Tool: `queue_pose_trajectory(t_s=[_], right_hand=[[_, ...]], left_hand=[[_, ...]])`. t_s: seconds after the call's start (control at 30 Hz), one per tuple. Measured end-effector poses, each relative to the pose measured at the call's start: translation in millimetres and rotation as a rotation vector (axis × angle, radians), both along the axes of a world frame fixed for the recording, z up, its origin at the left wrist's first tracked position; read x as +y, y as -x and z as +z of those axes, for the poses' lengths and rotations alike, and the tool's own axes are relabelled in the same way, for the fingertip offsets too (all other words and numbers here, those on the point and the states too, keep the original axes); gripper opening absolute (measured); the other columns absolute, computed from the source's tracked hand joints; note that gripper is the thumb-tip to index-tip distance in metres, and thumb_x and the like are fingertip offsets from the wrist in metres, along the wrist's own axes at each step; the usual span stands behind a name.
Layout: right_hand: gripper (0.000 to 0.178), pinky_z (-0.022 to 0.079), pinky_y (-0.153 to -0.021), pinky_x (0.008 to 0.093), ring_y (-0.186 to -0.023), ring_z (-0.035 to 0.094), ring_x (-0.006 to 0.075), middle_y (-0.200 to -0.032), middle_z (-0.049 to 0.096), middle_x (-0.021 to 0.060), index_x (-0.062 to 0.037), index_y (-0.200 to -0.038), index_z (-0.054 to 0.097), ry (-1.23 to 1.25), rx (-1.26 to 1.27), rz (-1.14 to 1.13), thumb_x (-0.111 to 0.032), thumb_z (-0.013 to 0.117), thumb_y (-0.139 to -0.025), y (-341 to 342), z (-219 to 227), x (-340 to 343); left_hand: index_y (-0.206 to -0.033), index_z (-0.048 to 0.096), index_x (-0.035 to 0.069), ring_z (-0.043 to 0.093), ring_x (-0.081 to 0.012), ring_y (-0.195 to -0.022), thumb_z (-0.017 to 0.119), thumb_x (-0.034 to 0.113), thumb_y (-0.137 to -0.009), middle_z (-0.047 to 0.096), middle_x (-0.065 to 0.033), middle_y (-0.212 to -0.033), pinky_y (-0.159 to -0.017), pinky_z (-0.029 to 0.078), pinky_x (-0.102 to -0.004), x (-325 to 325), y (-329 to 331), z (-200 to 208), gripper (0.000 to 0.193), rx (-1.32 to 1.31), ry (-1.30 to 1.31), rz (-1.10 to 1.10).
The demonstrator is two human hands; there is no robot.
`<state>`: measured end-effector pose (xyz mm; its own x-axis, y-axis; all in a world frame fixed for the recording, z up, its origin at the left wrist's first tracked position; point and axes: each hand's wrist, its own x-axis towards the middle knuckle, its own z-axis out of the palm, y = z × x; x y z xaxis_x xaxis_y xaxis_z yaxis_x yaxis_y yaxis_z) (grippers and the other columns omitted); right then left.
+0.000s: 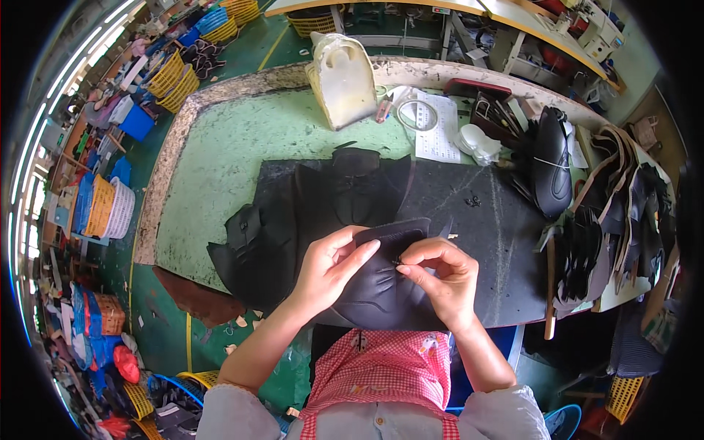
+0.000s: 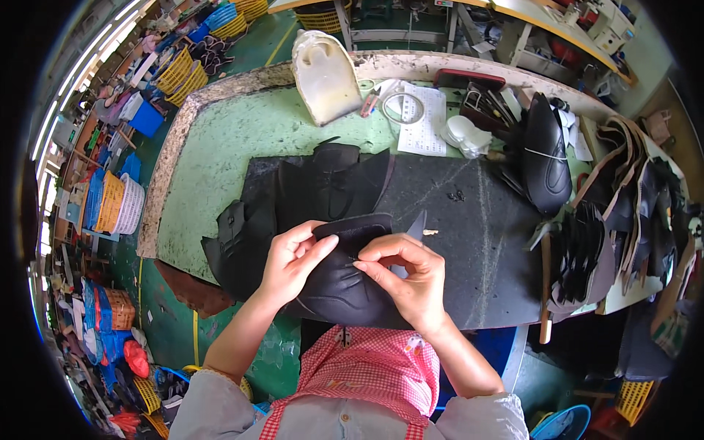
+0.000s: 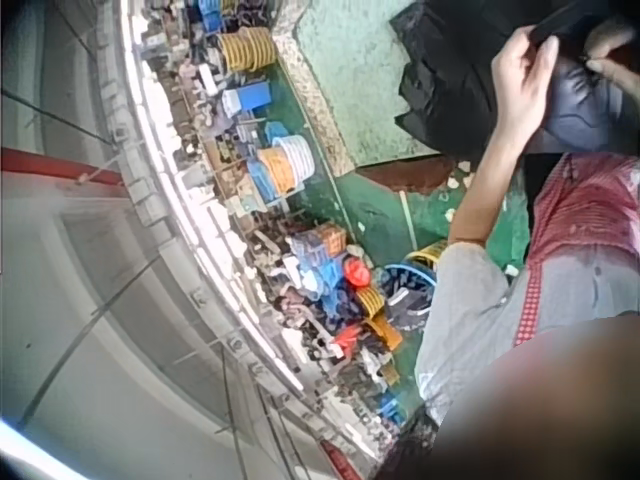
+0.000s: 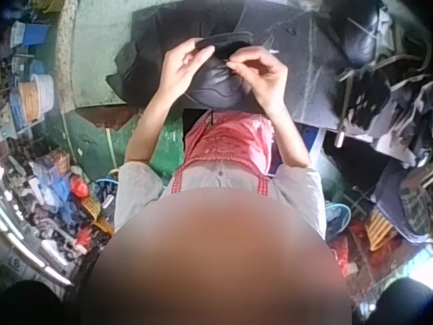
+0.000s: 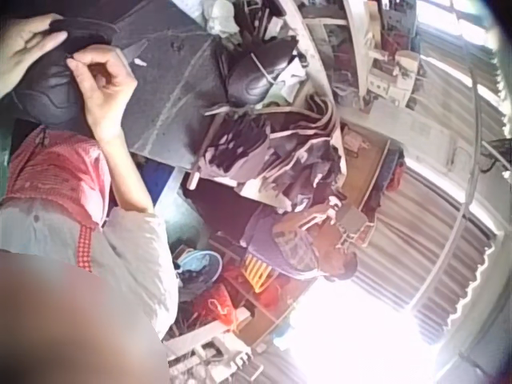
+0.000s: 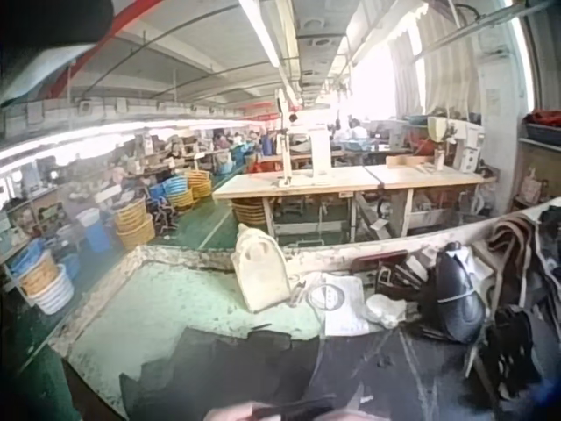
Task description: Assembling shoe upper components using a hammer and manual dexterity in a factory setting.
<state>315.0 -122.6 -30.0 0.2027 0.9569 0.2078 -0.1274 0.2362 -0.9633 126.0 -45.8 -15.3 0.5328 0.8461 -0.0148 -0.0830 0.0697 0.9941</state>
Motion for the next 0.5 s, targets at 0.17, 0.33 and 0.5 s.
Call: queue_pose_trajectory(t_s=[0.17, 0.33, 0.5], right_hand=[[0.014, 0.056, -0.073, 0.0267, -0.084, 0.067, 0.0131, -0.094, 0.070, 0.0061, -0.0015, -0.093, 0.076, -0.074, -0.101, -0.081, 0.001, 0.082, -0.081, 1, 18, -1], [0.015, 0.056, -0.074, 0.0267, -0.084, 0.067, 0.0139, -0.094, 0.069, 0.0064, -0.0011, -0.093, 0.076, -0.082, -0.153, -0.065, 0.001, 0.083, -0.080, -1, 26, -2], [0.013, 0.055, -0.071, 0.0256, -0.082, 0.067, 0.0125, -0.092, 0.069, 0.0055, -0.0023, -0.093, 0.077, -0.053, -0.207, -0.061, -0.001, 0.082, -0.081, -3, 29, -5]], left_hand=[[-0.114, 0.067, -0.004, 0.057, -0.0018, -0.086, 0.063, 0.008, -0.102, 0.067, 0.0007, -0.095, -0.074, 0.047, -0.0191, -10, 4, 18, 0.018, 0.002, -0.039, -0.018], [-0.114, 0.067, -0.005, 0.059, -0.0033, -0.088, 0.063, 0.006, -0.101, 0.068, -0.0009, -0.097, -0.076, 0.049, -0.0206, -17, 1, 26, 0.018, -0.058, -0.008, -0.019], [-0.113, 0.068, -0.006, 0.061, -0.0058, -0.087, 0.064, 0.004, -0.099, 0.068, -0.0035, -0.099, -0.076, 0.049, -0.0224, -19, 0, 27, 0.017, -0.037, -0.044, 0.001]])
